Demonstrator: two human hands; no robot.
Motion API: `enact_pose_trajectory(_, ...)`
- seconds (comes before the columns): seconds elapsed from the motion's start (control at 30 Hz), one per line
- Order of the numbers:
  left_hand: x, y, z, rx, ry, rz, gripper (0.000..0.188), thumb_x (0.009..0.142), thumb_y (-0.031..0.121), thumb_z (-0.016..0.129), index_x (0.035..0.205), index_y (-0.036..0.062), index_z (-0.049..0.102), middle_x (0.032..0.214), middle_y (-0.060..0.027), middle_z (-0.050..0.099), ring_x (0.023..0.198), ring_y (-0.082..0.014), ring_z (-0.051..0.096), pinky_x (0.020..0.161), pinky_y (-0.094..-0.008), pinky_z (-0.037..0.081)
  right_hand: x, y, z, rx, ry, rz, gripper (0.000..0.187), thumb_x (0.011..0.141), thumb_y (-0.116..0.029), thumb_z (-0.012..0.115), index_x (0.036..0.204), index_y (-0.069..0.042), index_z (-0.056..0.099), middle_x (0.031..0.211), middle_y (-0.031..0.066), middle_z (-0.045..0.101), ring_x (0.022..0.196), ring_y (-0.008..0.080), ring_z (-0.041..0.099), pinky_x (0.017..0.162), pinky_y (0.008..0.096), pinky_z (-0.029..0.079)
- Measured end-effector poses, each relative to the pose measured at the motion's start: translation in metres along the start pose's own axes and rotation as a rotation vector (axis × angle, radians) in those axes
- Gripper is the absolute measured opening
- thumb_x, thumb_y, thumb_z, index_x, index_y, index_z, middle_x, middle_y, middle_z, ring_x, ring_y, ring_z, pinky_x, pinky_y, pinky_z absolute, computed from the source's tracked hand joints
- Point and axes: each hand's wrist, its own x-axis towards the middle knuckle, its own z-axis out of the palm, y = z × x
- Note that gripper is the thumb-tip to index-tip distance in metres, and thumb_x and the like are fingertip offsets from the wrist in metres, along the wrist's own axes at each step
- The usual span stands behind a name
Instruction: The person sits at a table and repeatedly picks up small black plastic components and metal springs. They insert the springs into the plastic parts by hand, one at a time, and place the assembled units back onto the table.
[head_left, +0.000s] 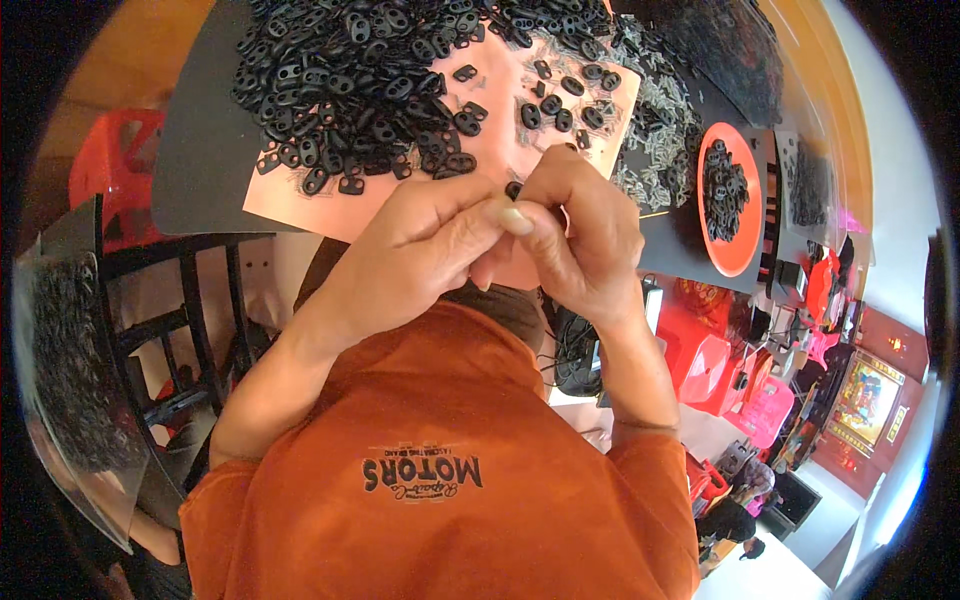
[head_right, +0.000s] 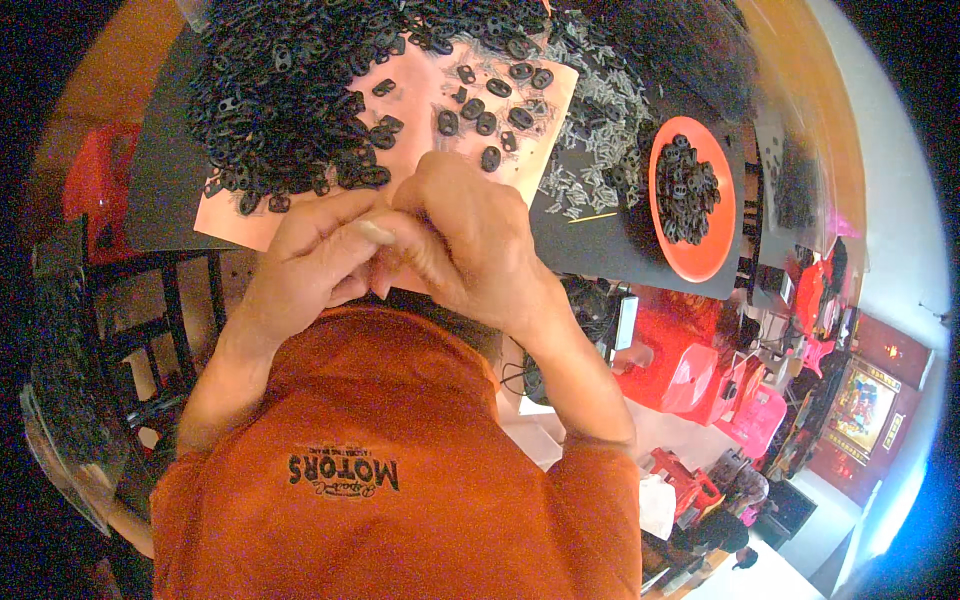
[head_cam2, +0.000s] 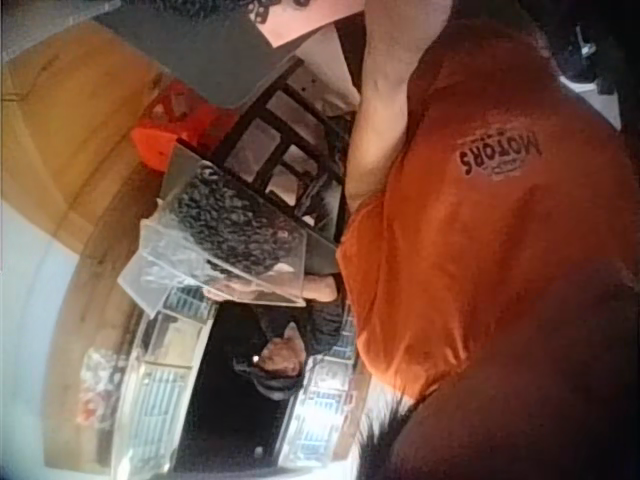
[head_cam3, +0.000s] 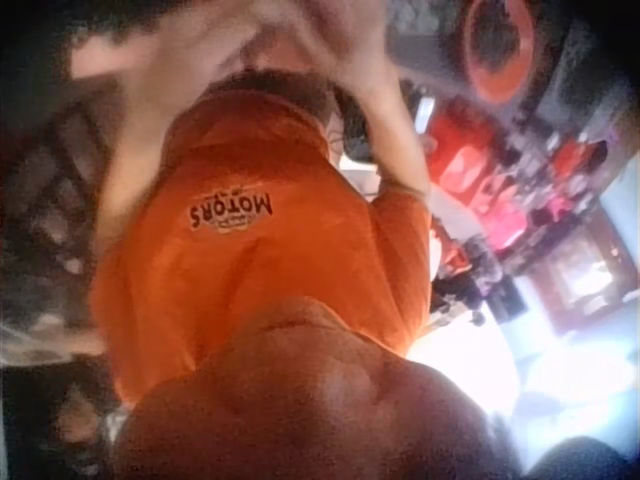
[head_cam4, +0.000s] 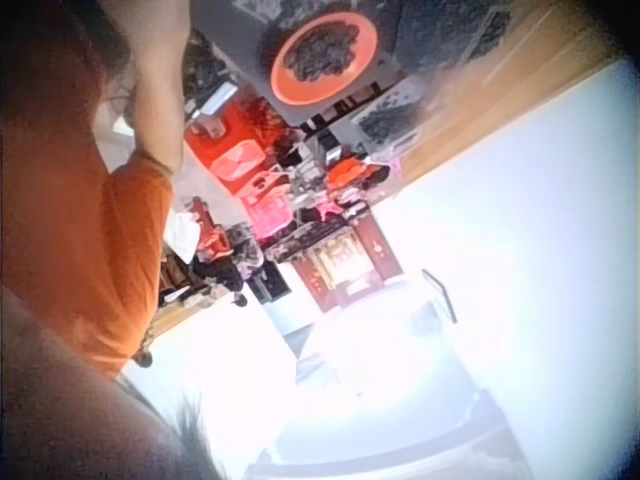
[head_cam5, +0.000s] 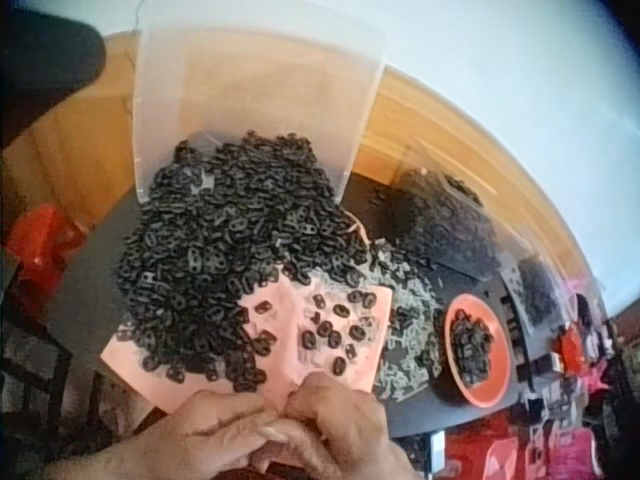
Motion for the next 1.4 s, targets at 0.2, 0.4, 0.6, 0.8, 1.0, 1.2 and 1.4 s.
enact_pose_trajectory(0.2, -0.006, -0.001, -0.005, 0.355, 0.082, 0.174, 0.012, 0.083, 0.010, 0.052, 0.076, 0.0004, 0.055, 0.055, -0.0005, 0.044, 0.048, -0.0062, 0.038, 0.043, -0.0244, 0.029, 0.001, -0.002, 0.002, -0.071, -0.095, -0.027, 0.019, 0.081, -0.013, 0.065, 0.072, -0.002, 0.053, 0.061, 0.0111, 0.047, 0.051, 0.0288, 0.051, 0.044, 0.0368, 0.039)
enact_pose_trajectory(0.4, -0.002, -0.005, -0.008, 0.459, 0.110, 0.230, 0.012, 0.078, 0.006, 0.053, 0.069, -0.0013, 0.049, 0.052, -0.0043, 0.044, 0.048, -0.0065, 0.040, 0.043, -0.0262, 0.030, 0.005, -0.004, 0.005, -0.074, -0.196, 0.097, 0.025, 0.089, -0.014, 0.055, 0.070, 0.001, 0.052, 0.057, 0.0091, 0.043, 0.048, 0.0236, 0.045, 0.045, 0.0334, 0.036)
enact_pose_trajectory(0.6, 0.003, -0.004, -0.016, 0.412, 0.137, 0.264, 0.015, 0.079, 0.007, 0.050, 0.066, -0.0005, 0.049, 0.054, -0.0003, 0.042, 0.050, -0.0058, 0.038, 0.045, -0.0261, 0.030, 0.026, 0.013, -0.009, -0.134, -0.224, 0.253, 0.011, 0.084, -0.009, 0.056, 0.086, 0.002, 0.055, 0.079, 0.0166, 0.056, 0.071, 0.0356, 0.055, 0.060, 0.0389, 0.044)
enact_pose_trajectory(0.8, 0.010, -0.017, -0.020, 0.304, 0.089, 0.275, 0.020, 0.081, 0.010, 0.048, 0.064, -0.0002, 0.049, 0.054, 0.0016, 0.042, 0.050, -0.0057, 0.038, 0.045, -0.0256, 0.030, 0.057, 0.048, -0.005, -0.445, -0.259, -0.043, 0.015, 0.085, -0.008, 0.057, 0.099, -0.004, 0.057, 0.078, 0.0103, 0.053, 0.061, 0.0234, 0.053, 0.057, 0.0317, 0.043)
enact_pose_trajectory(1.0, 0.008, -0.015, -0.023, 0.308, 0.093, 0.242, 0.022, 0.082, 0.013, 0.048, 0.065, 0.0001, 0.049, 0.054, 0.0014, 0.040, 0.049, -0.0053, 0.036, 0.044, -0.0255, 0.029, 0.072, 0.049, -0.004, -0.694, -0.443, -0.006, 0.014, 0.083, -0.015, 0.056, 0.094, -0.007, 0.055, 0.082, 0.0140, 0.052, 0.071, 0.0336, 0.058, 0.059, 0.0416, 0.046)
enact_pose_trajectory(1.2, 0.010, -0.015, -0.024, 0.317, 0.070, 0.252, 0.022, 0.083, 0.014, 0.048, 0.065, 0.0009, 0.048, 0.054, 0.0015, 0.039, 0.048, -0.0050, 0.035, 0.043, -0.0250, 0.028, 0.079, 0.048, -0.008, -0.676, -0.431, -0.034, 0.013, 0.081, -0.011, 0.055, 0.094, -0.007, 0.056, 0.085, 0.0133, 0.053, 0.075, 0.0345, 0.058, 0.062, 0.0427, 0.047)
enact_pose_trajectory(1.4, 0.010, -0.016, -0.025, 0.349, 0.092, 0.242, 0.022, 0.083, 0.014, 0.048, 0.066, 0.0014, 0.048, 0.054, 0.0015, 0.040, 0.050, -0.0053, 0.037, 0.044, -0.0253, 0.030, 0.088, 0.052, 0.003, -0.733, -0.457, -0.007, 0.025, 0.080, -0.003, 0.053, 0.104, -0.009, 0.057, 0.087, 0.0102, 0.052, 0.078, 0.0318, 0.056, 0.063, 0.0388, 0.046)
